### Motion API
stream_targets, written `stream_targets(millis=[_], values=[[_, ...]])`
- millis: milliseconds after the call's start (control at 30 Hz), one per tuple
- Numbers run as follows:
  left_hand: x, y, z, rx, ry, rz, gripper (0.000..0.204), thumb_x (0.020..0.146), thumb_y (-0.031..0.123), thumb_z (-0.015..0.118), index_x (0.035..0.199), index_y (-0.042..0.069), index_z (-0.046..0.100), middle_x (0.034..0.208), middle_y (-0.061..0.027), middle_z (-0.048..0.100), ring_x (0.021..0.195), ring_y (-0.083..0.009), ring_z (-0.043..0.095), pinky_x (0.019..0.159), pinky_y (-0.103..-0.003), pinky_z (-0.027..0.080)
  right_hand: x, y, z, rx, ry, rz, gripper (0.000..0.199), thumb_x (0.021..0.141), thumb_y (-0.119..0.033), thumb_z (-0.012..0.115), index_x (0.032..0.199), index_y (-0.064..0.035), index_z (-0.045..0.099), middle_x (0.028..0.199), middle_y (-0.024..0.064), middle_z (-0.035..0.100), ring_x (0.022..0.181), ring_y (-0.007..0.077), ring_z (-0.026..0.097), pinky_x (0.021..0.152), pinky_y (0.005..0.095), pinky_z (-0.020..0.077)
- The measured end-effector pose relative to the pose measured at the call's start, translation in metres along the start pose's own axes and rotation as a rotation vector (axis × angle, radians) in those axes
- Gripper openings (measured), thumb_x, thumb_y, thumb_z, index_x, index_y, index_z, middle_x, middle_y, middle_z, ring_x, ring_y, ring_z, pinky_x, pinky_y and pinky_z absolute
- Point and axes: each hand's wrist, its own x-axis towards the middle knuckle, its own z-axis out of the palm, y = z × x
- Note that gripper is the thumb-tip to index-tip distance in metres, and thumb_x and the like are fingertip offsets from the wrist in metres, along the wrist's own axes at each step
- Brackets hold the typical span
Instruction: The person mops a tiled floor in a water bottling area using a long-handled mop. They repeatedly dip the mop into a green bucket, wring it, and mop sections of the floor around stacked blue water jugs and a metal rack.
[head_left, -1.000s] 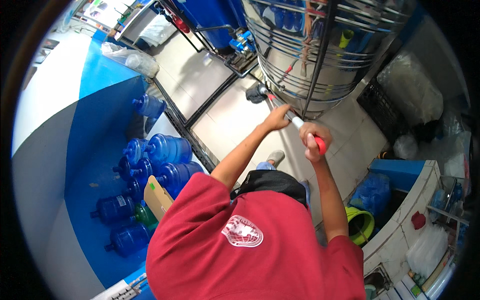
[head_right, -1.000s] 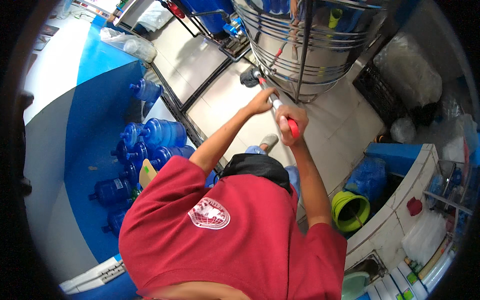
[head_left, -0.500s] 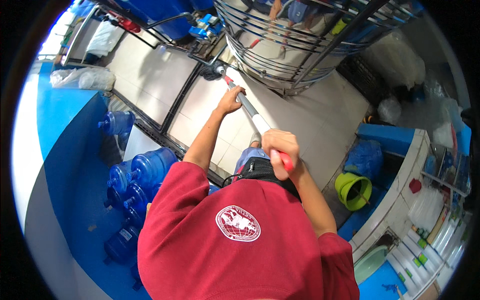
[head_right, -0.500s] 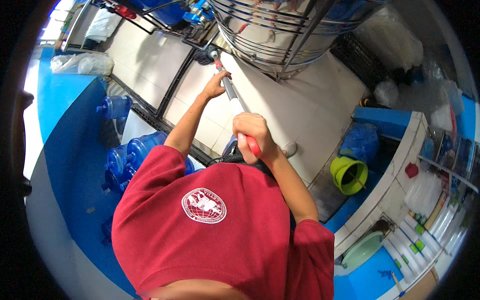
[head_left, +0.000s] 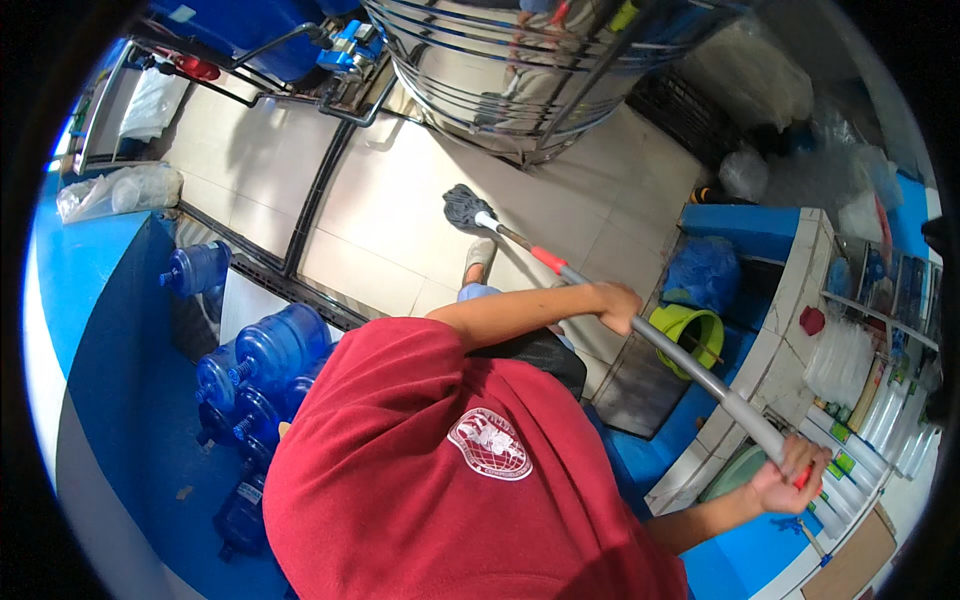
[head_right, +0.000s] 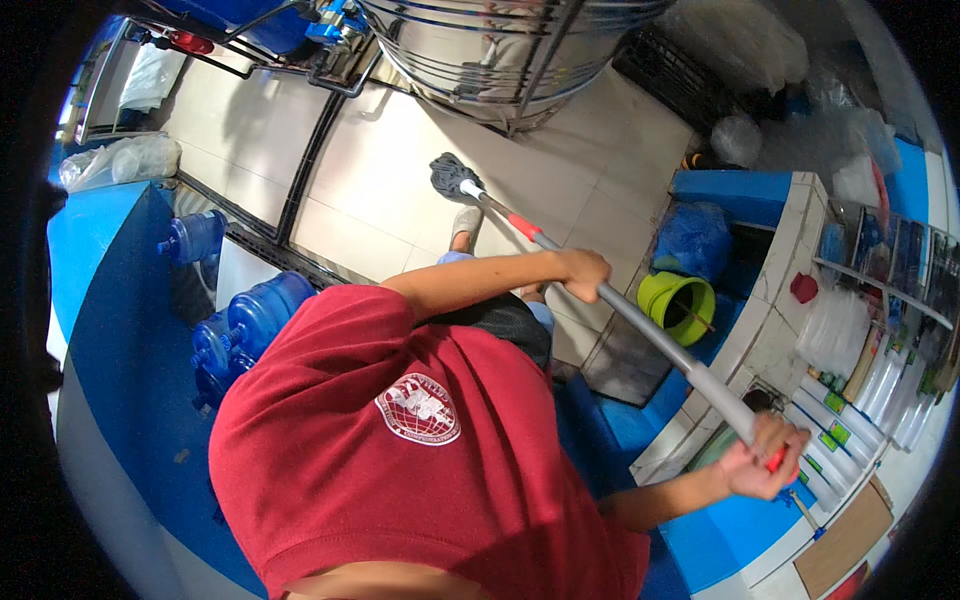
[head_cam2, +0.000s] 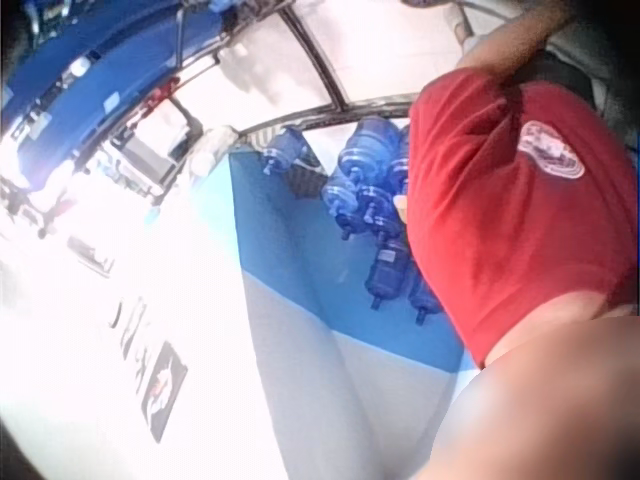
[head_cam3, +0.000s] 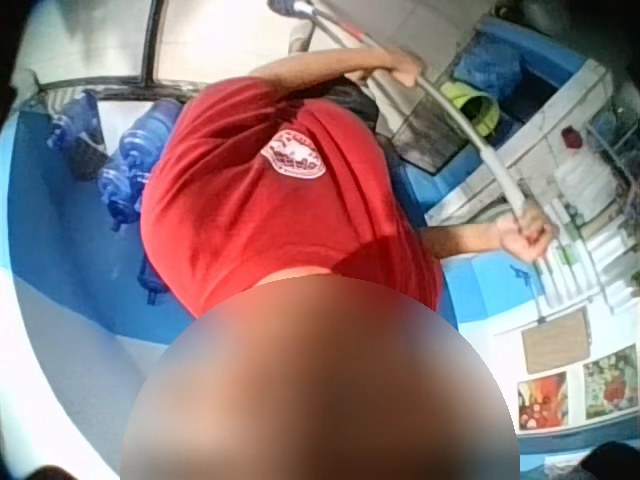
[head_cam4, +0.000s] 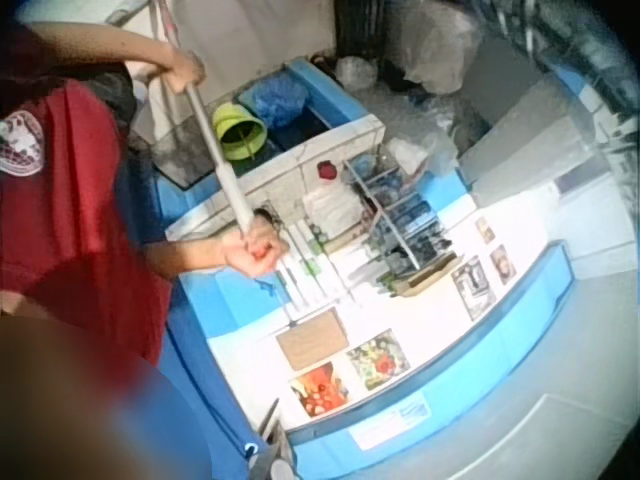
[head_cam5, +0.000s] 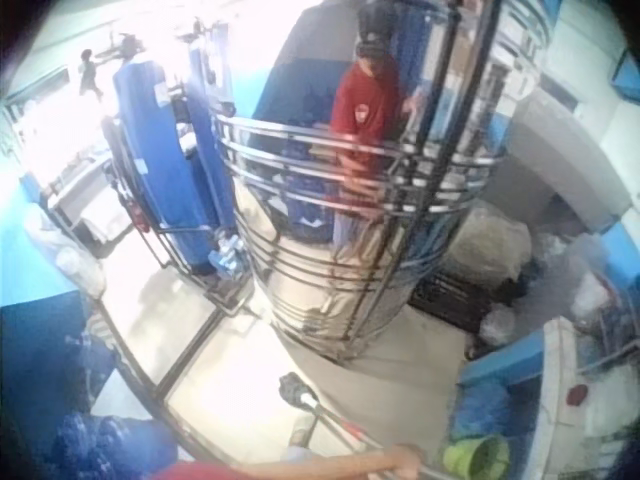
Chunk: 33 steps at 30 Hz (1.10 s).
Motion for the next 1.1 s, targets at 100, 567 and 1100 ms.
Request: stream_targets(millis=[100, 567, 1100], values=[[0.042, 0.051, 0.027, -0.013, -0.051, 0.051, 0.036, 0.065, 0.029, 0.062, 0.083, -0.001, 0.072, 0.081, -0.0240, 0.069, 0.080, -0.0365, 0.068, 0.072, -0.047, 0.052, -0.008, -0.041, -0.057, -0.200, 0.138, -0.119, 0.021, 0.099, -0.012, 0.039, 0.102, 0.0022, 0.053, 0.053, -0.0051, 0.029, 0.047, 0.0059, 0.029, 0.057, 0.0258, 0.0303], [0.130, 0.016, 0.121, -0.083, 0.228, -0.228, 0.029, 0.062, 0.029, 0.065, 0.079, 0.007, 0.072, 0.081, -0.0201, 0.069, 0.086, -0.0366, 0.068, 0.078, -0.047, 0.053, 0.028, 0.077, -0.230, 0.045, 0.063, -0.099, 0.004, 0.089, -0.009, 0.044, 0.086, -0.0107, 0.045, 0.049, -0.0035, 0.029, 0.041, 0.0070, 0.026, 0.046, 0.0258, 0.0258], [-0.078, -0.067, 0.128, 0.177, 0.863, -0.869, 0.047, 0.079, 0.029, 0.070, 0.116, 0.007, 0.053, 0.117, -0.0158, 0.059, 0.110, -0.0337, 0.057, 0.099, -0.048, 0.042, -0.025, 0.208, -0.057, 0.396, -0.368, 0.163, 0.013, 0.086, -0.002, 0.041, 0.075, -0.0042, 0.048, 0.050, 0.0025, 0.037, 0.044, 0.0124, 0.031, 0.050, 0.0314, 0.0354]])
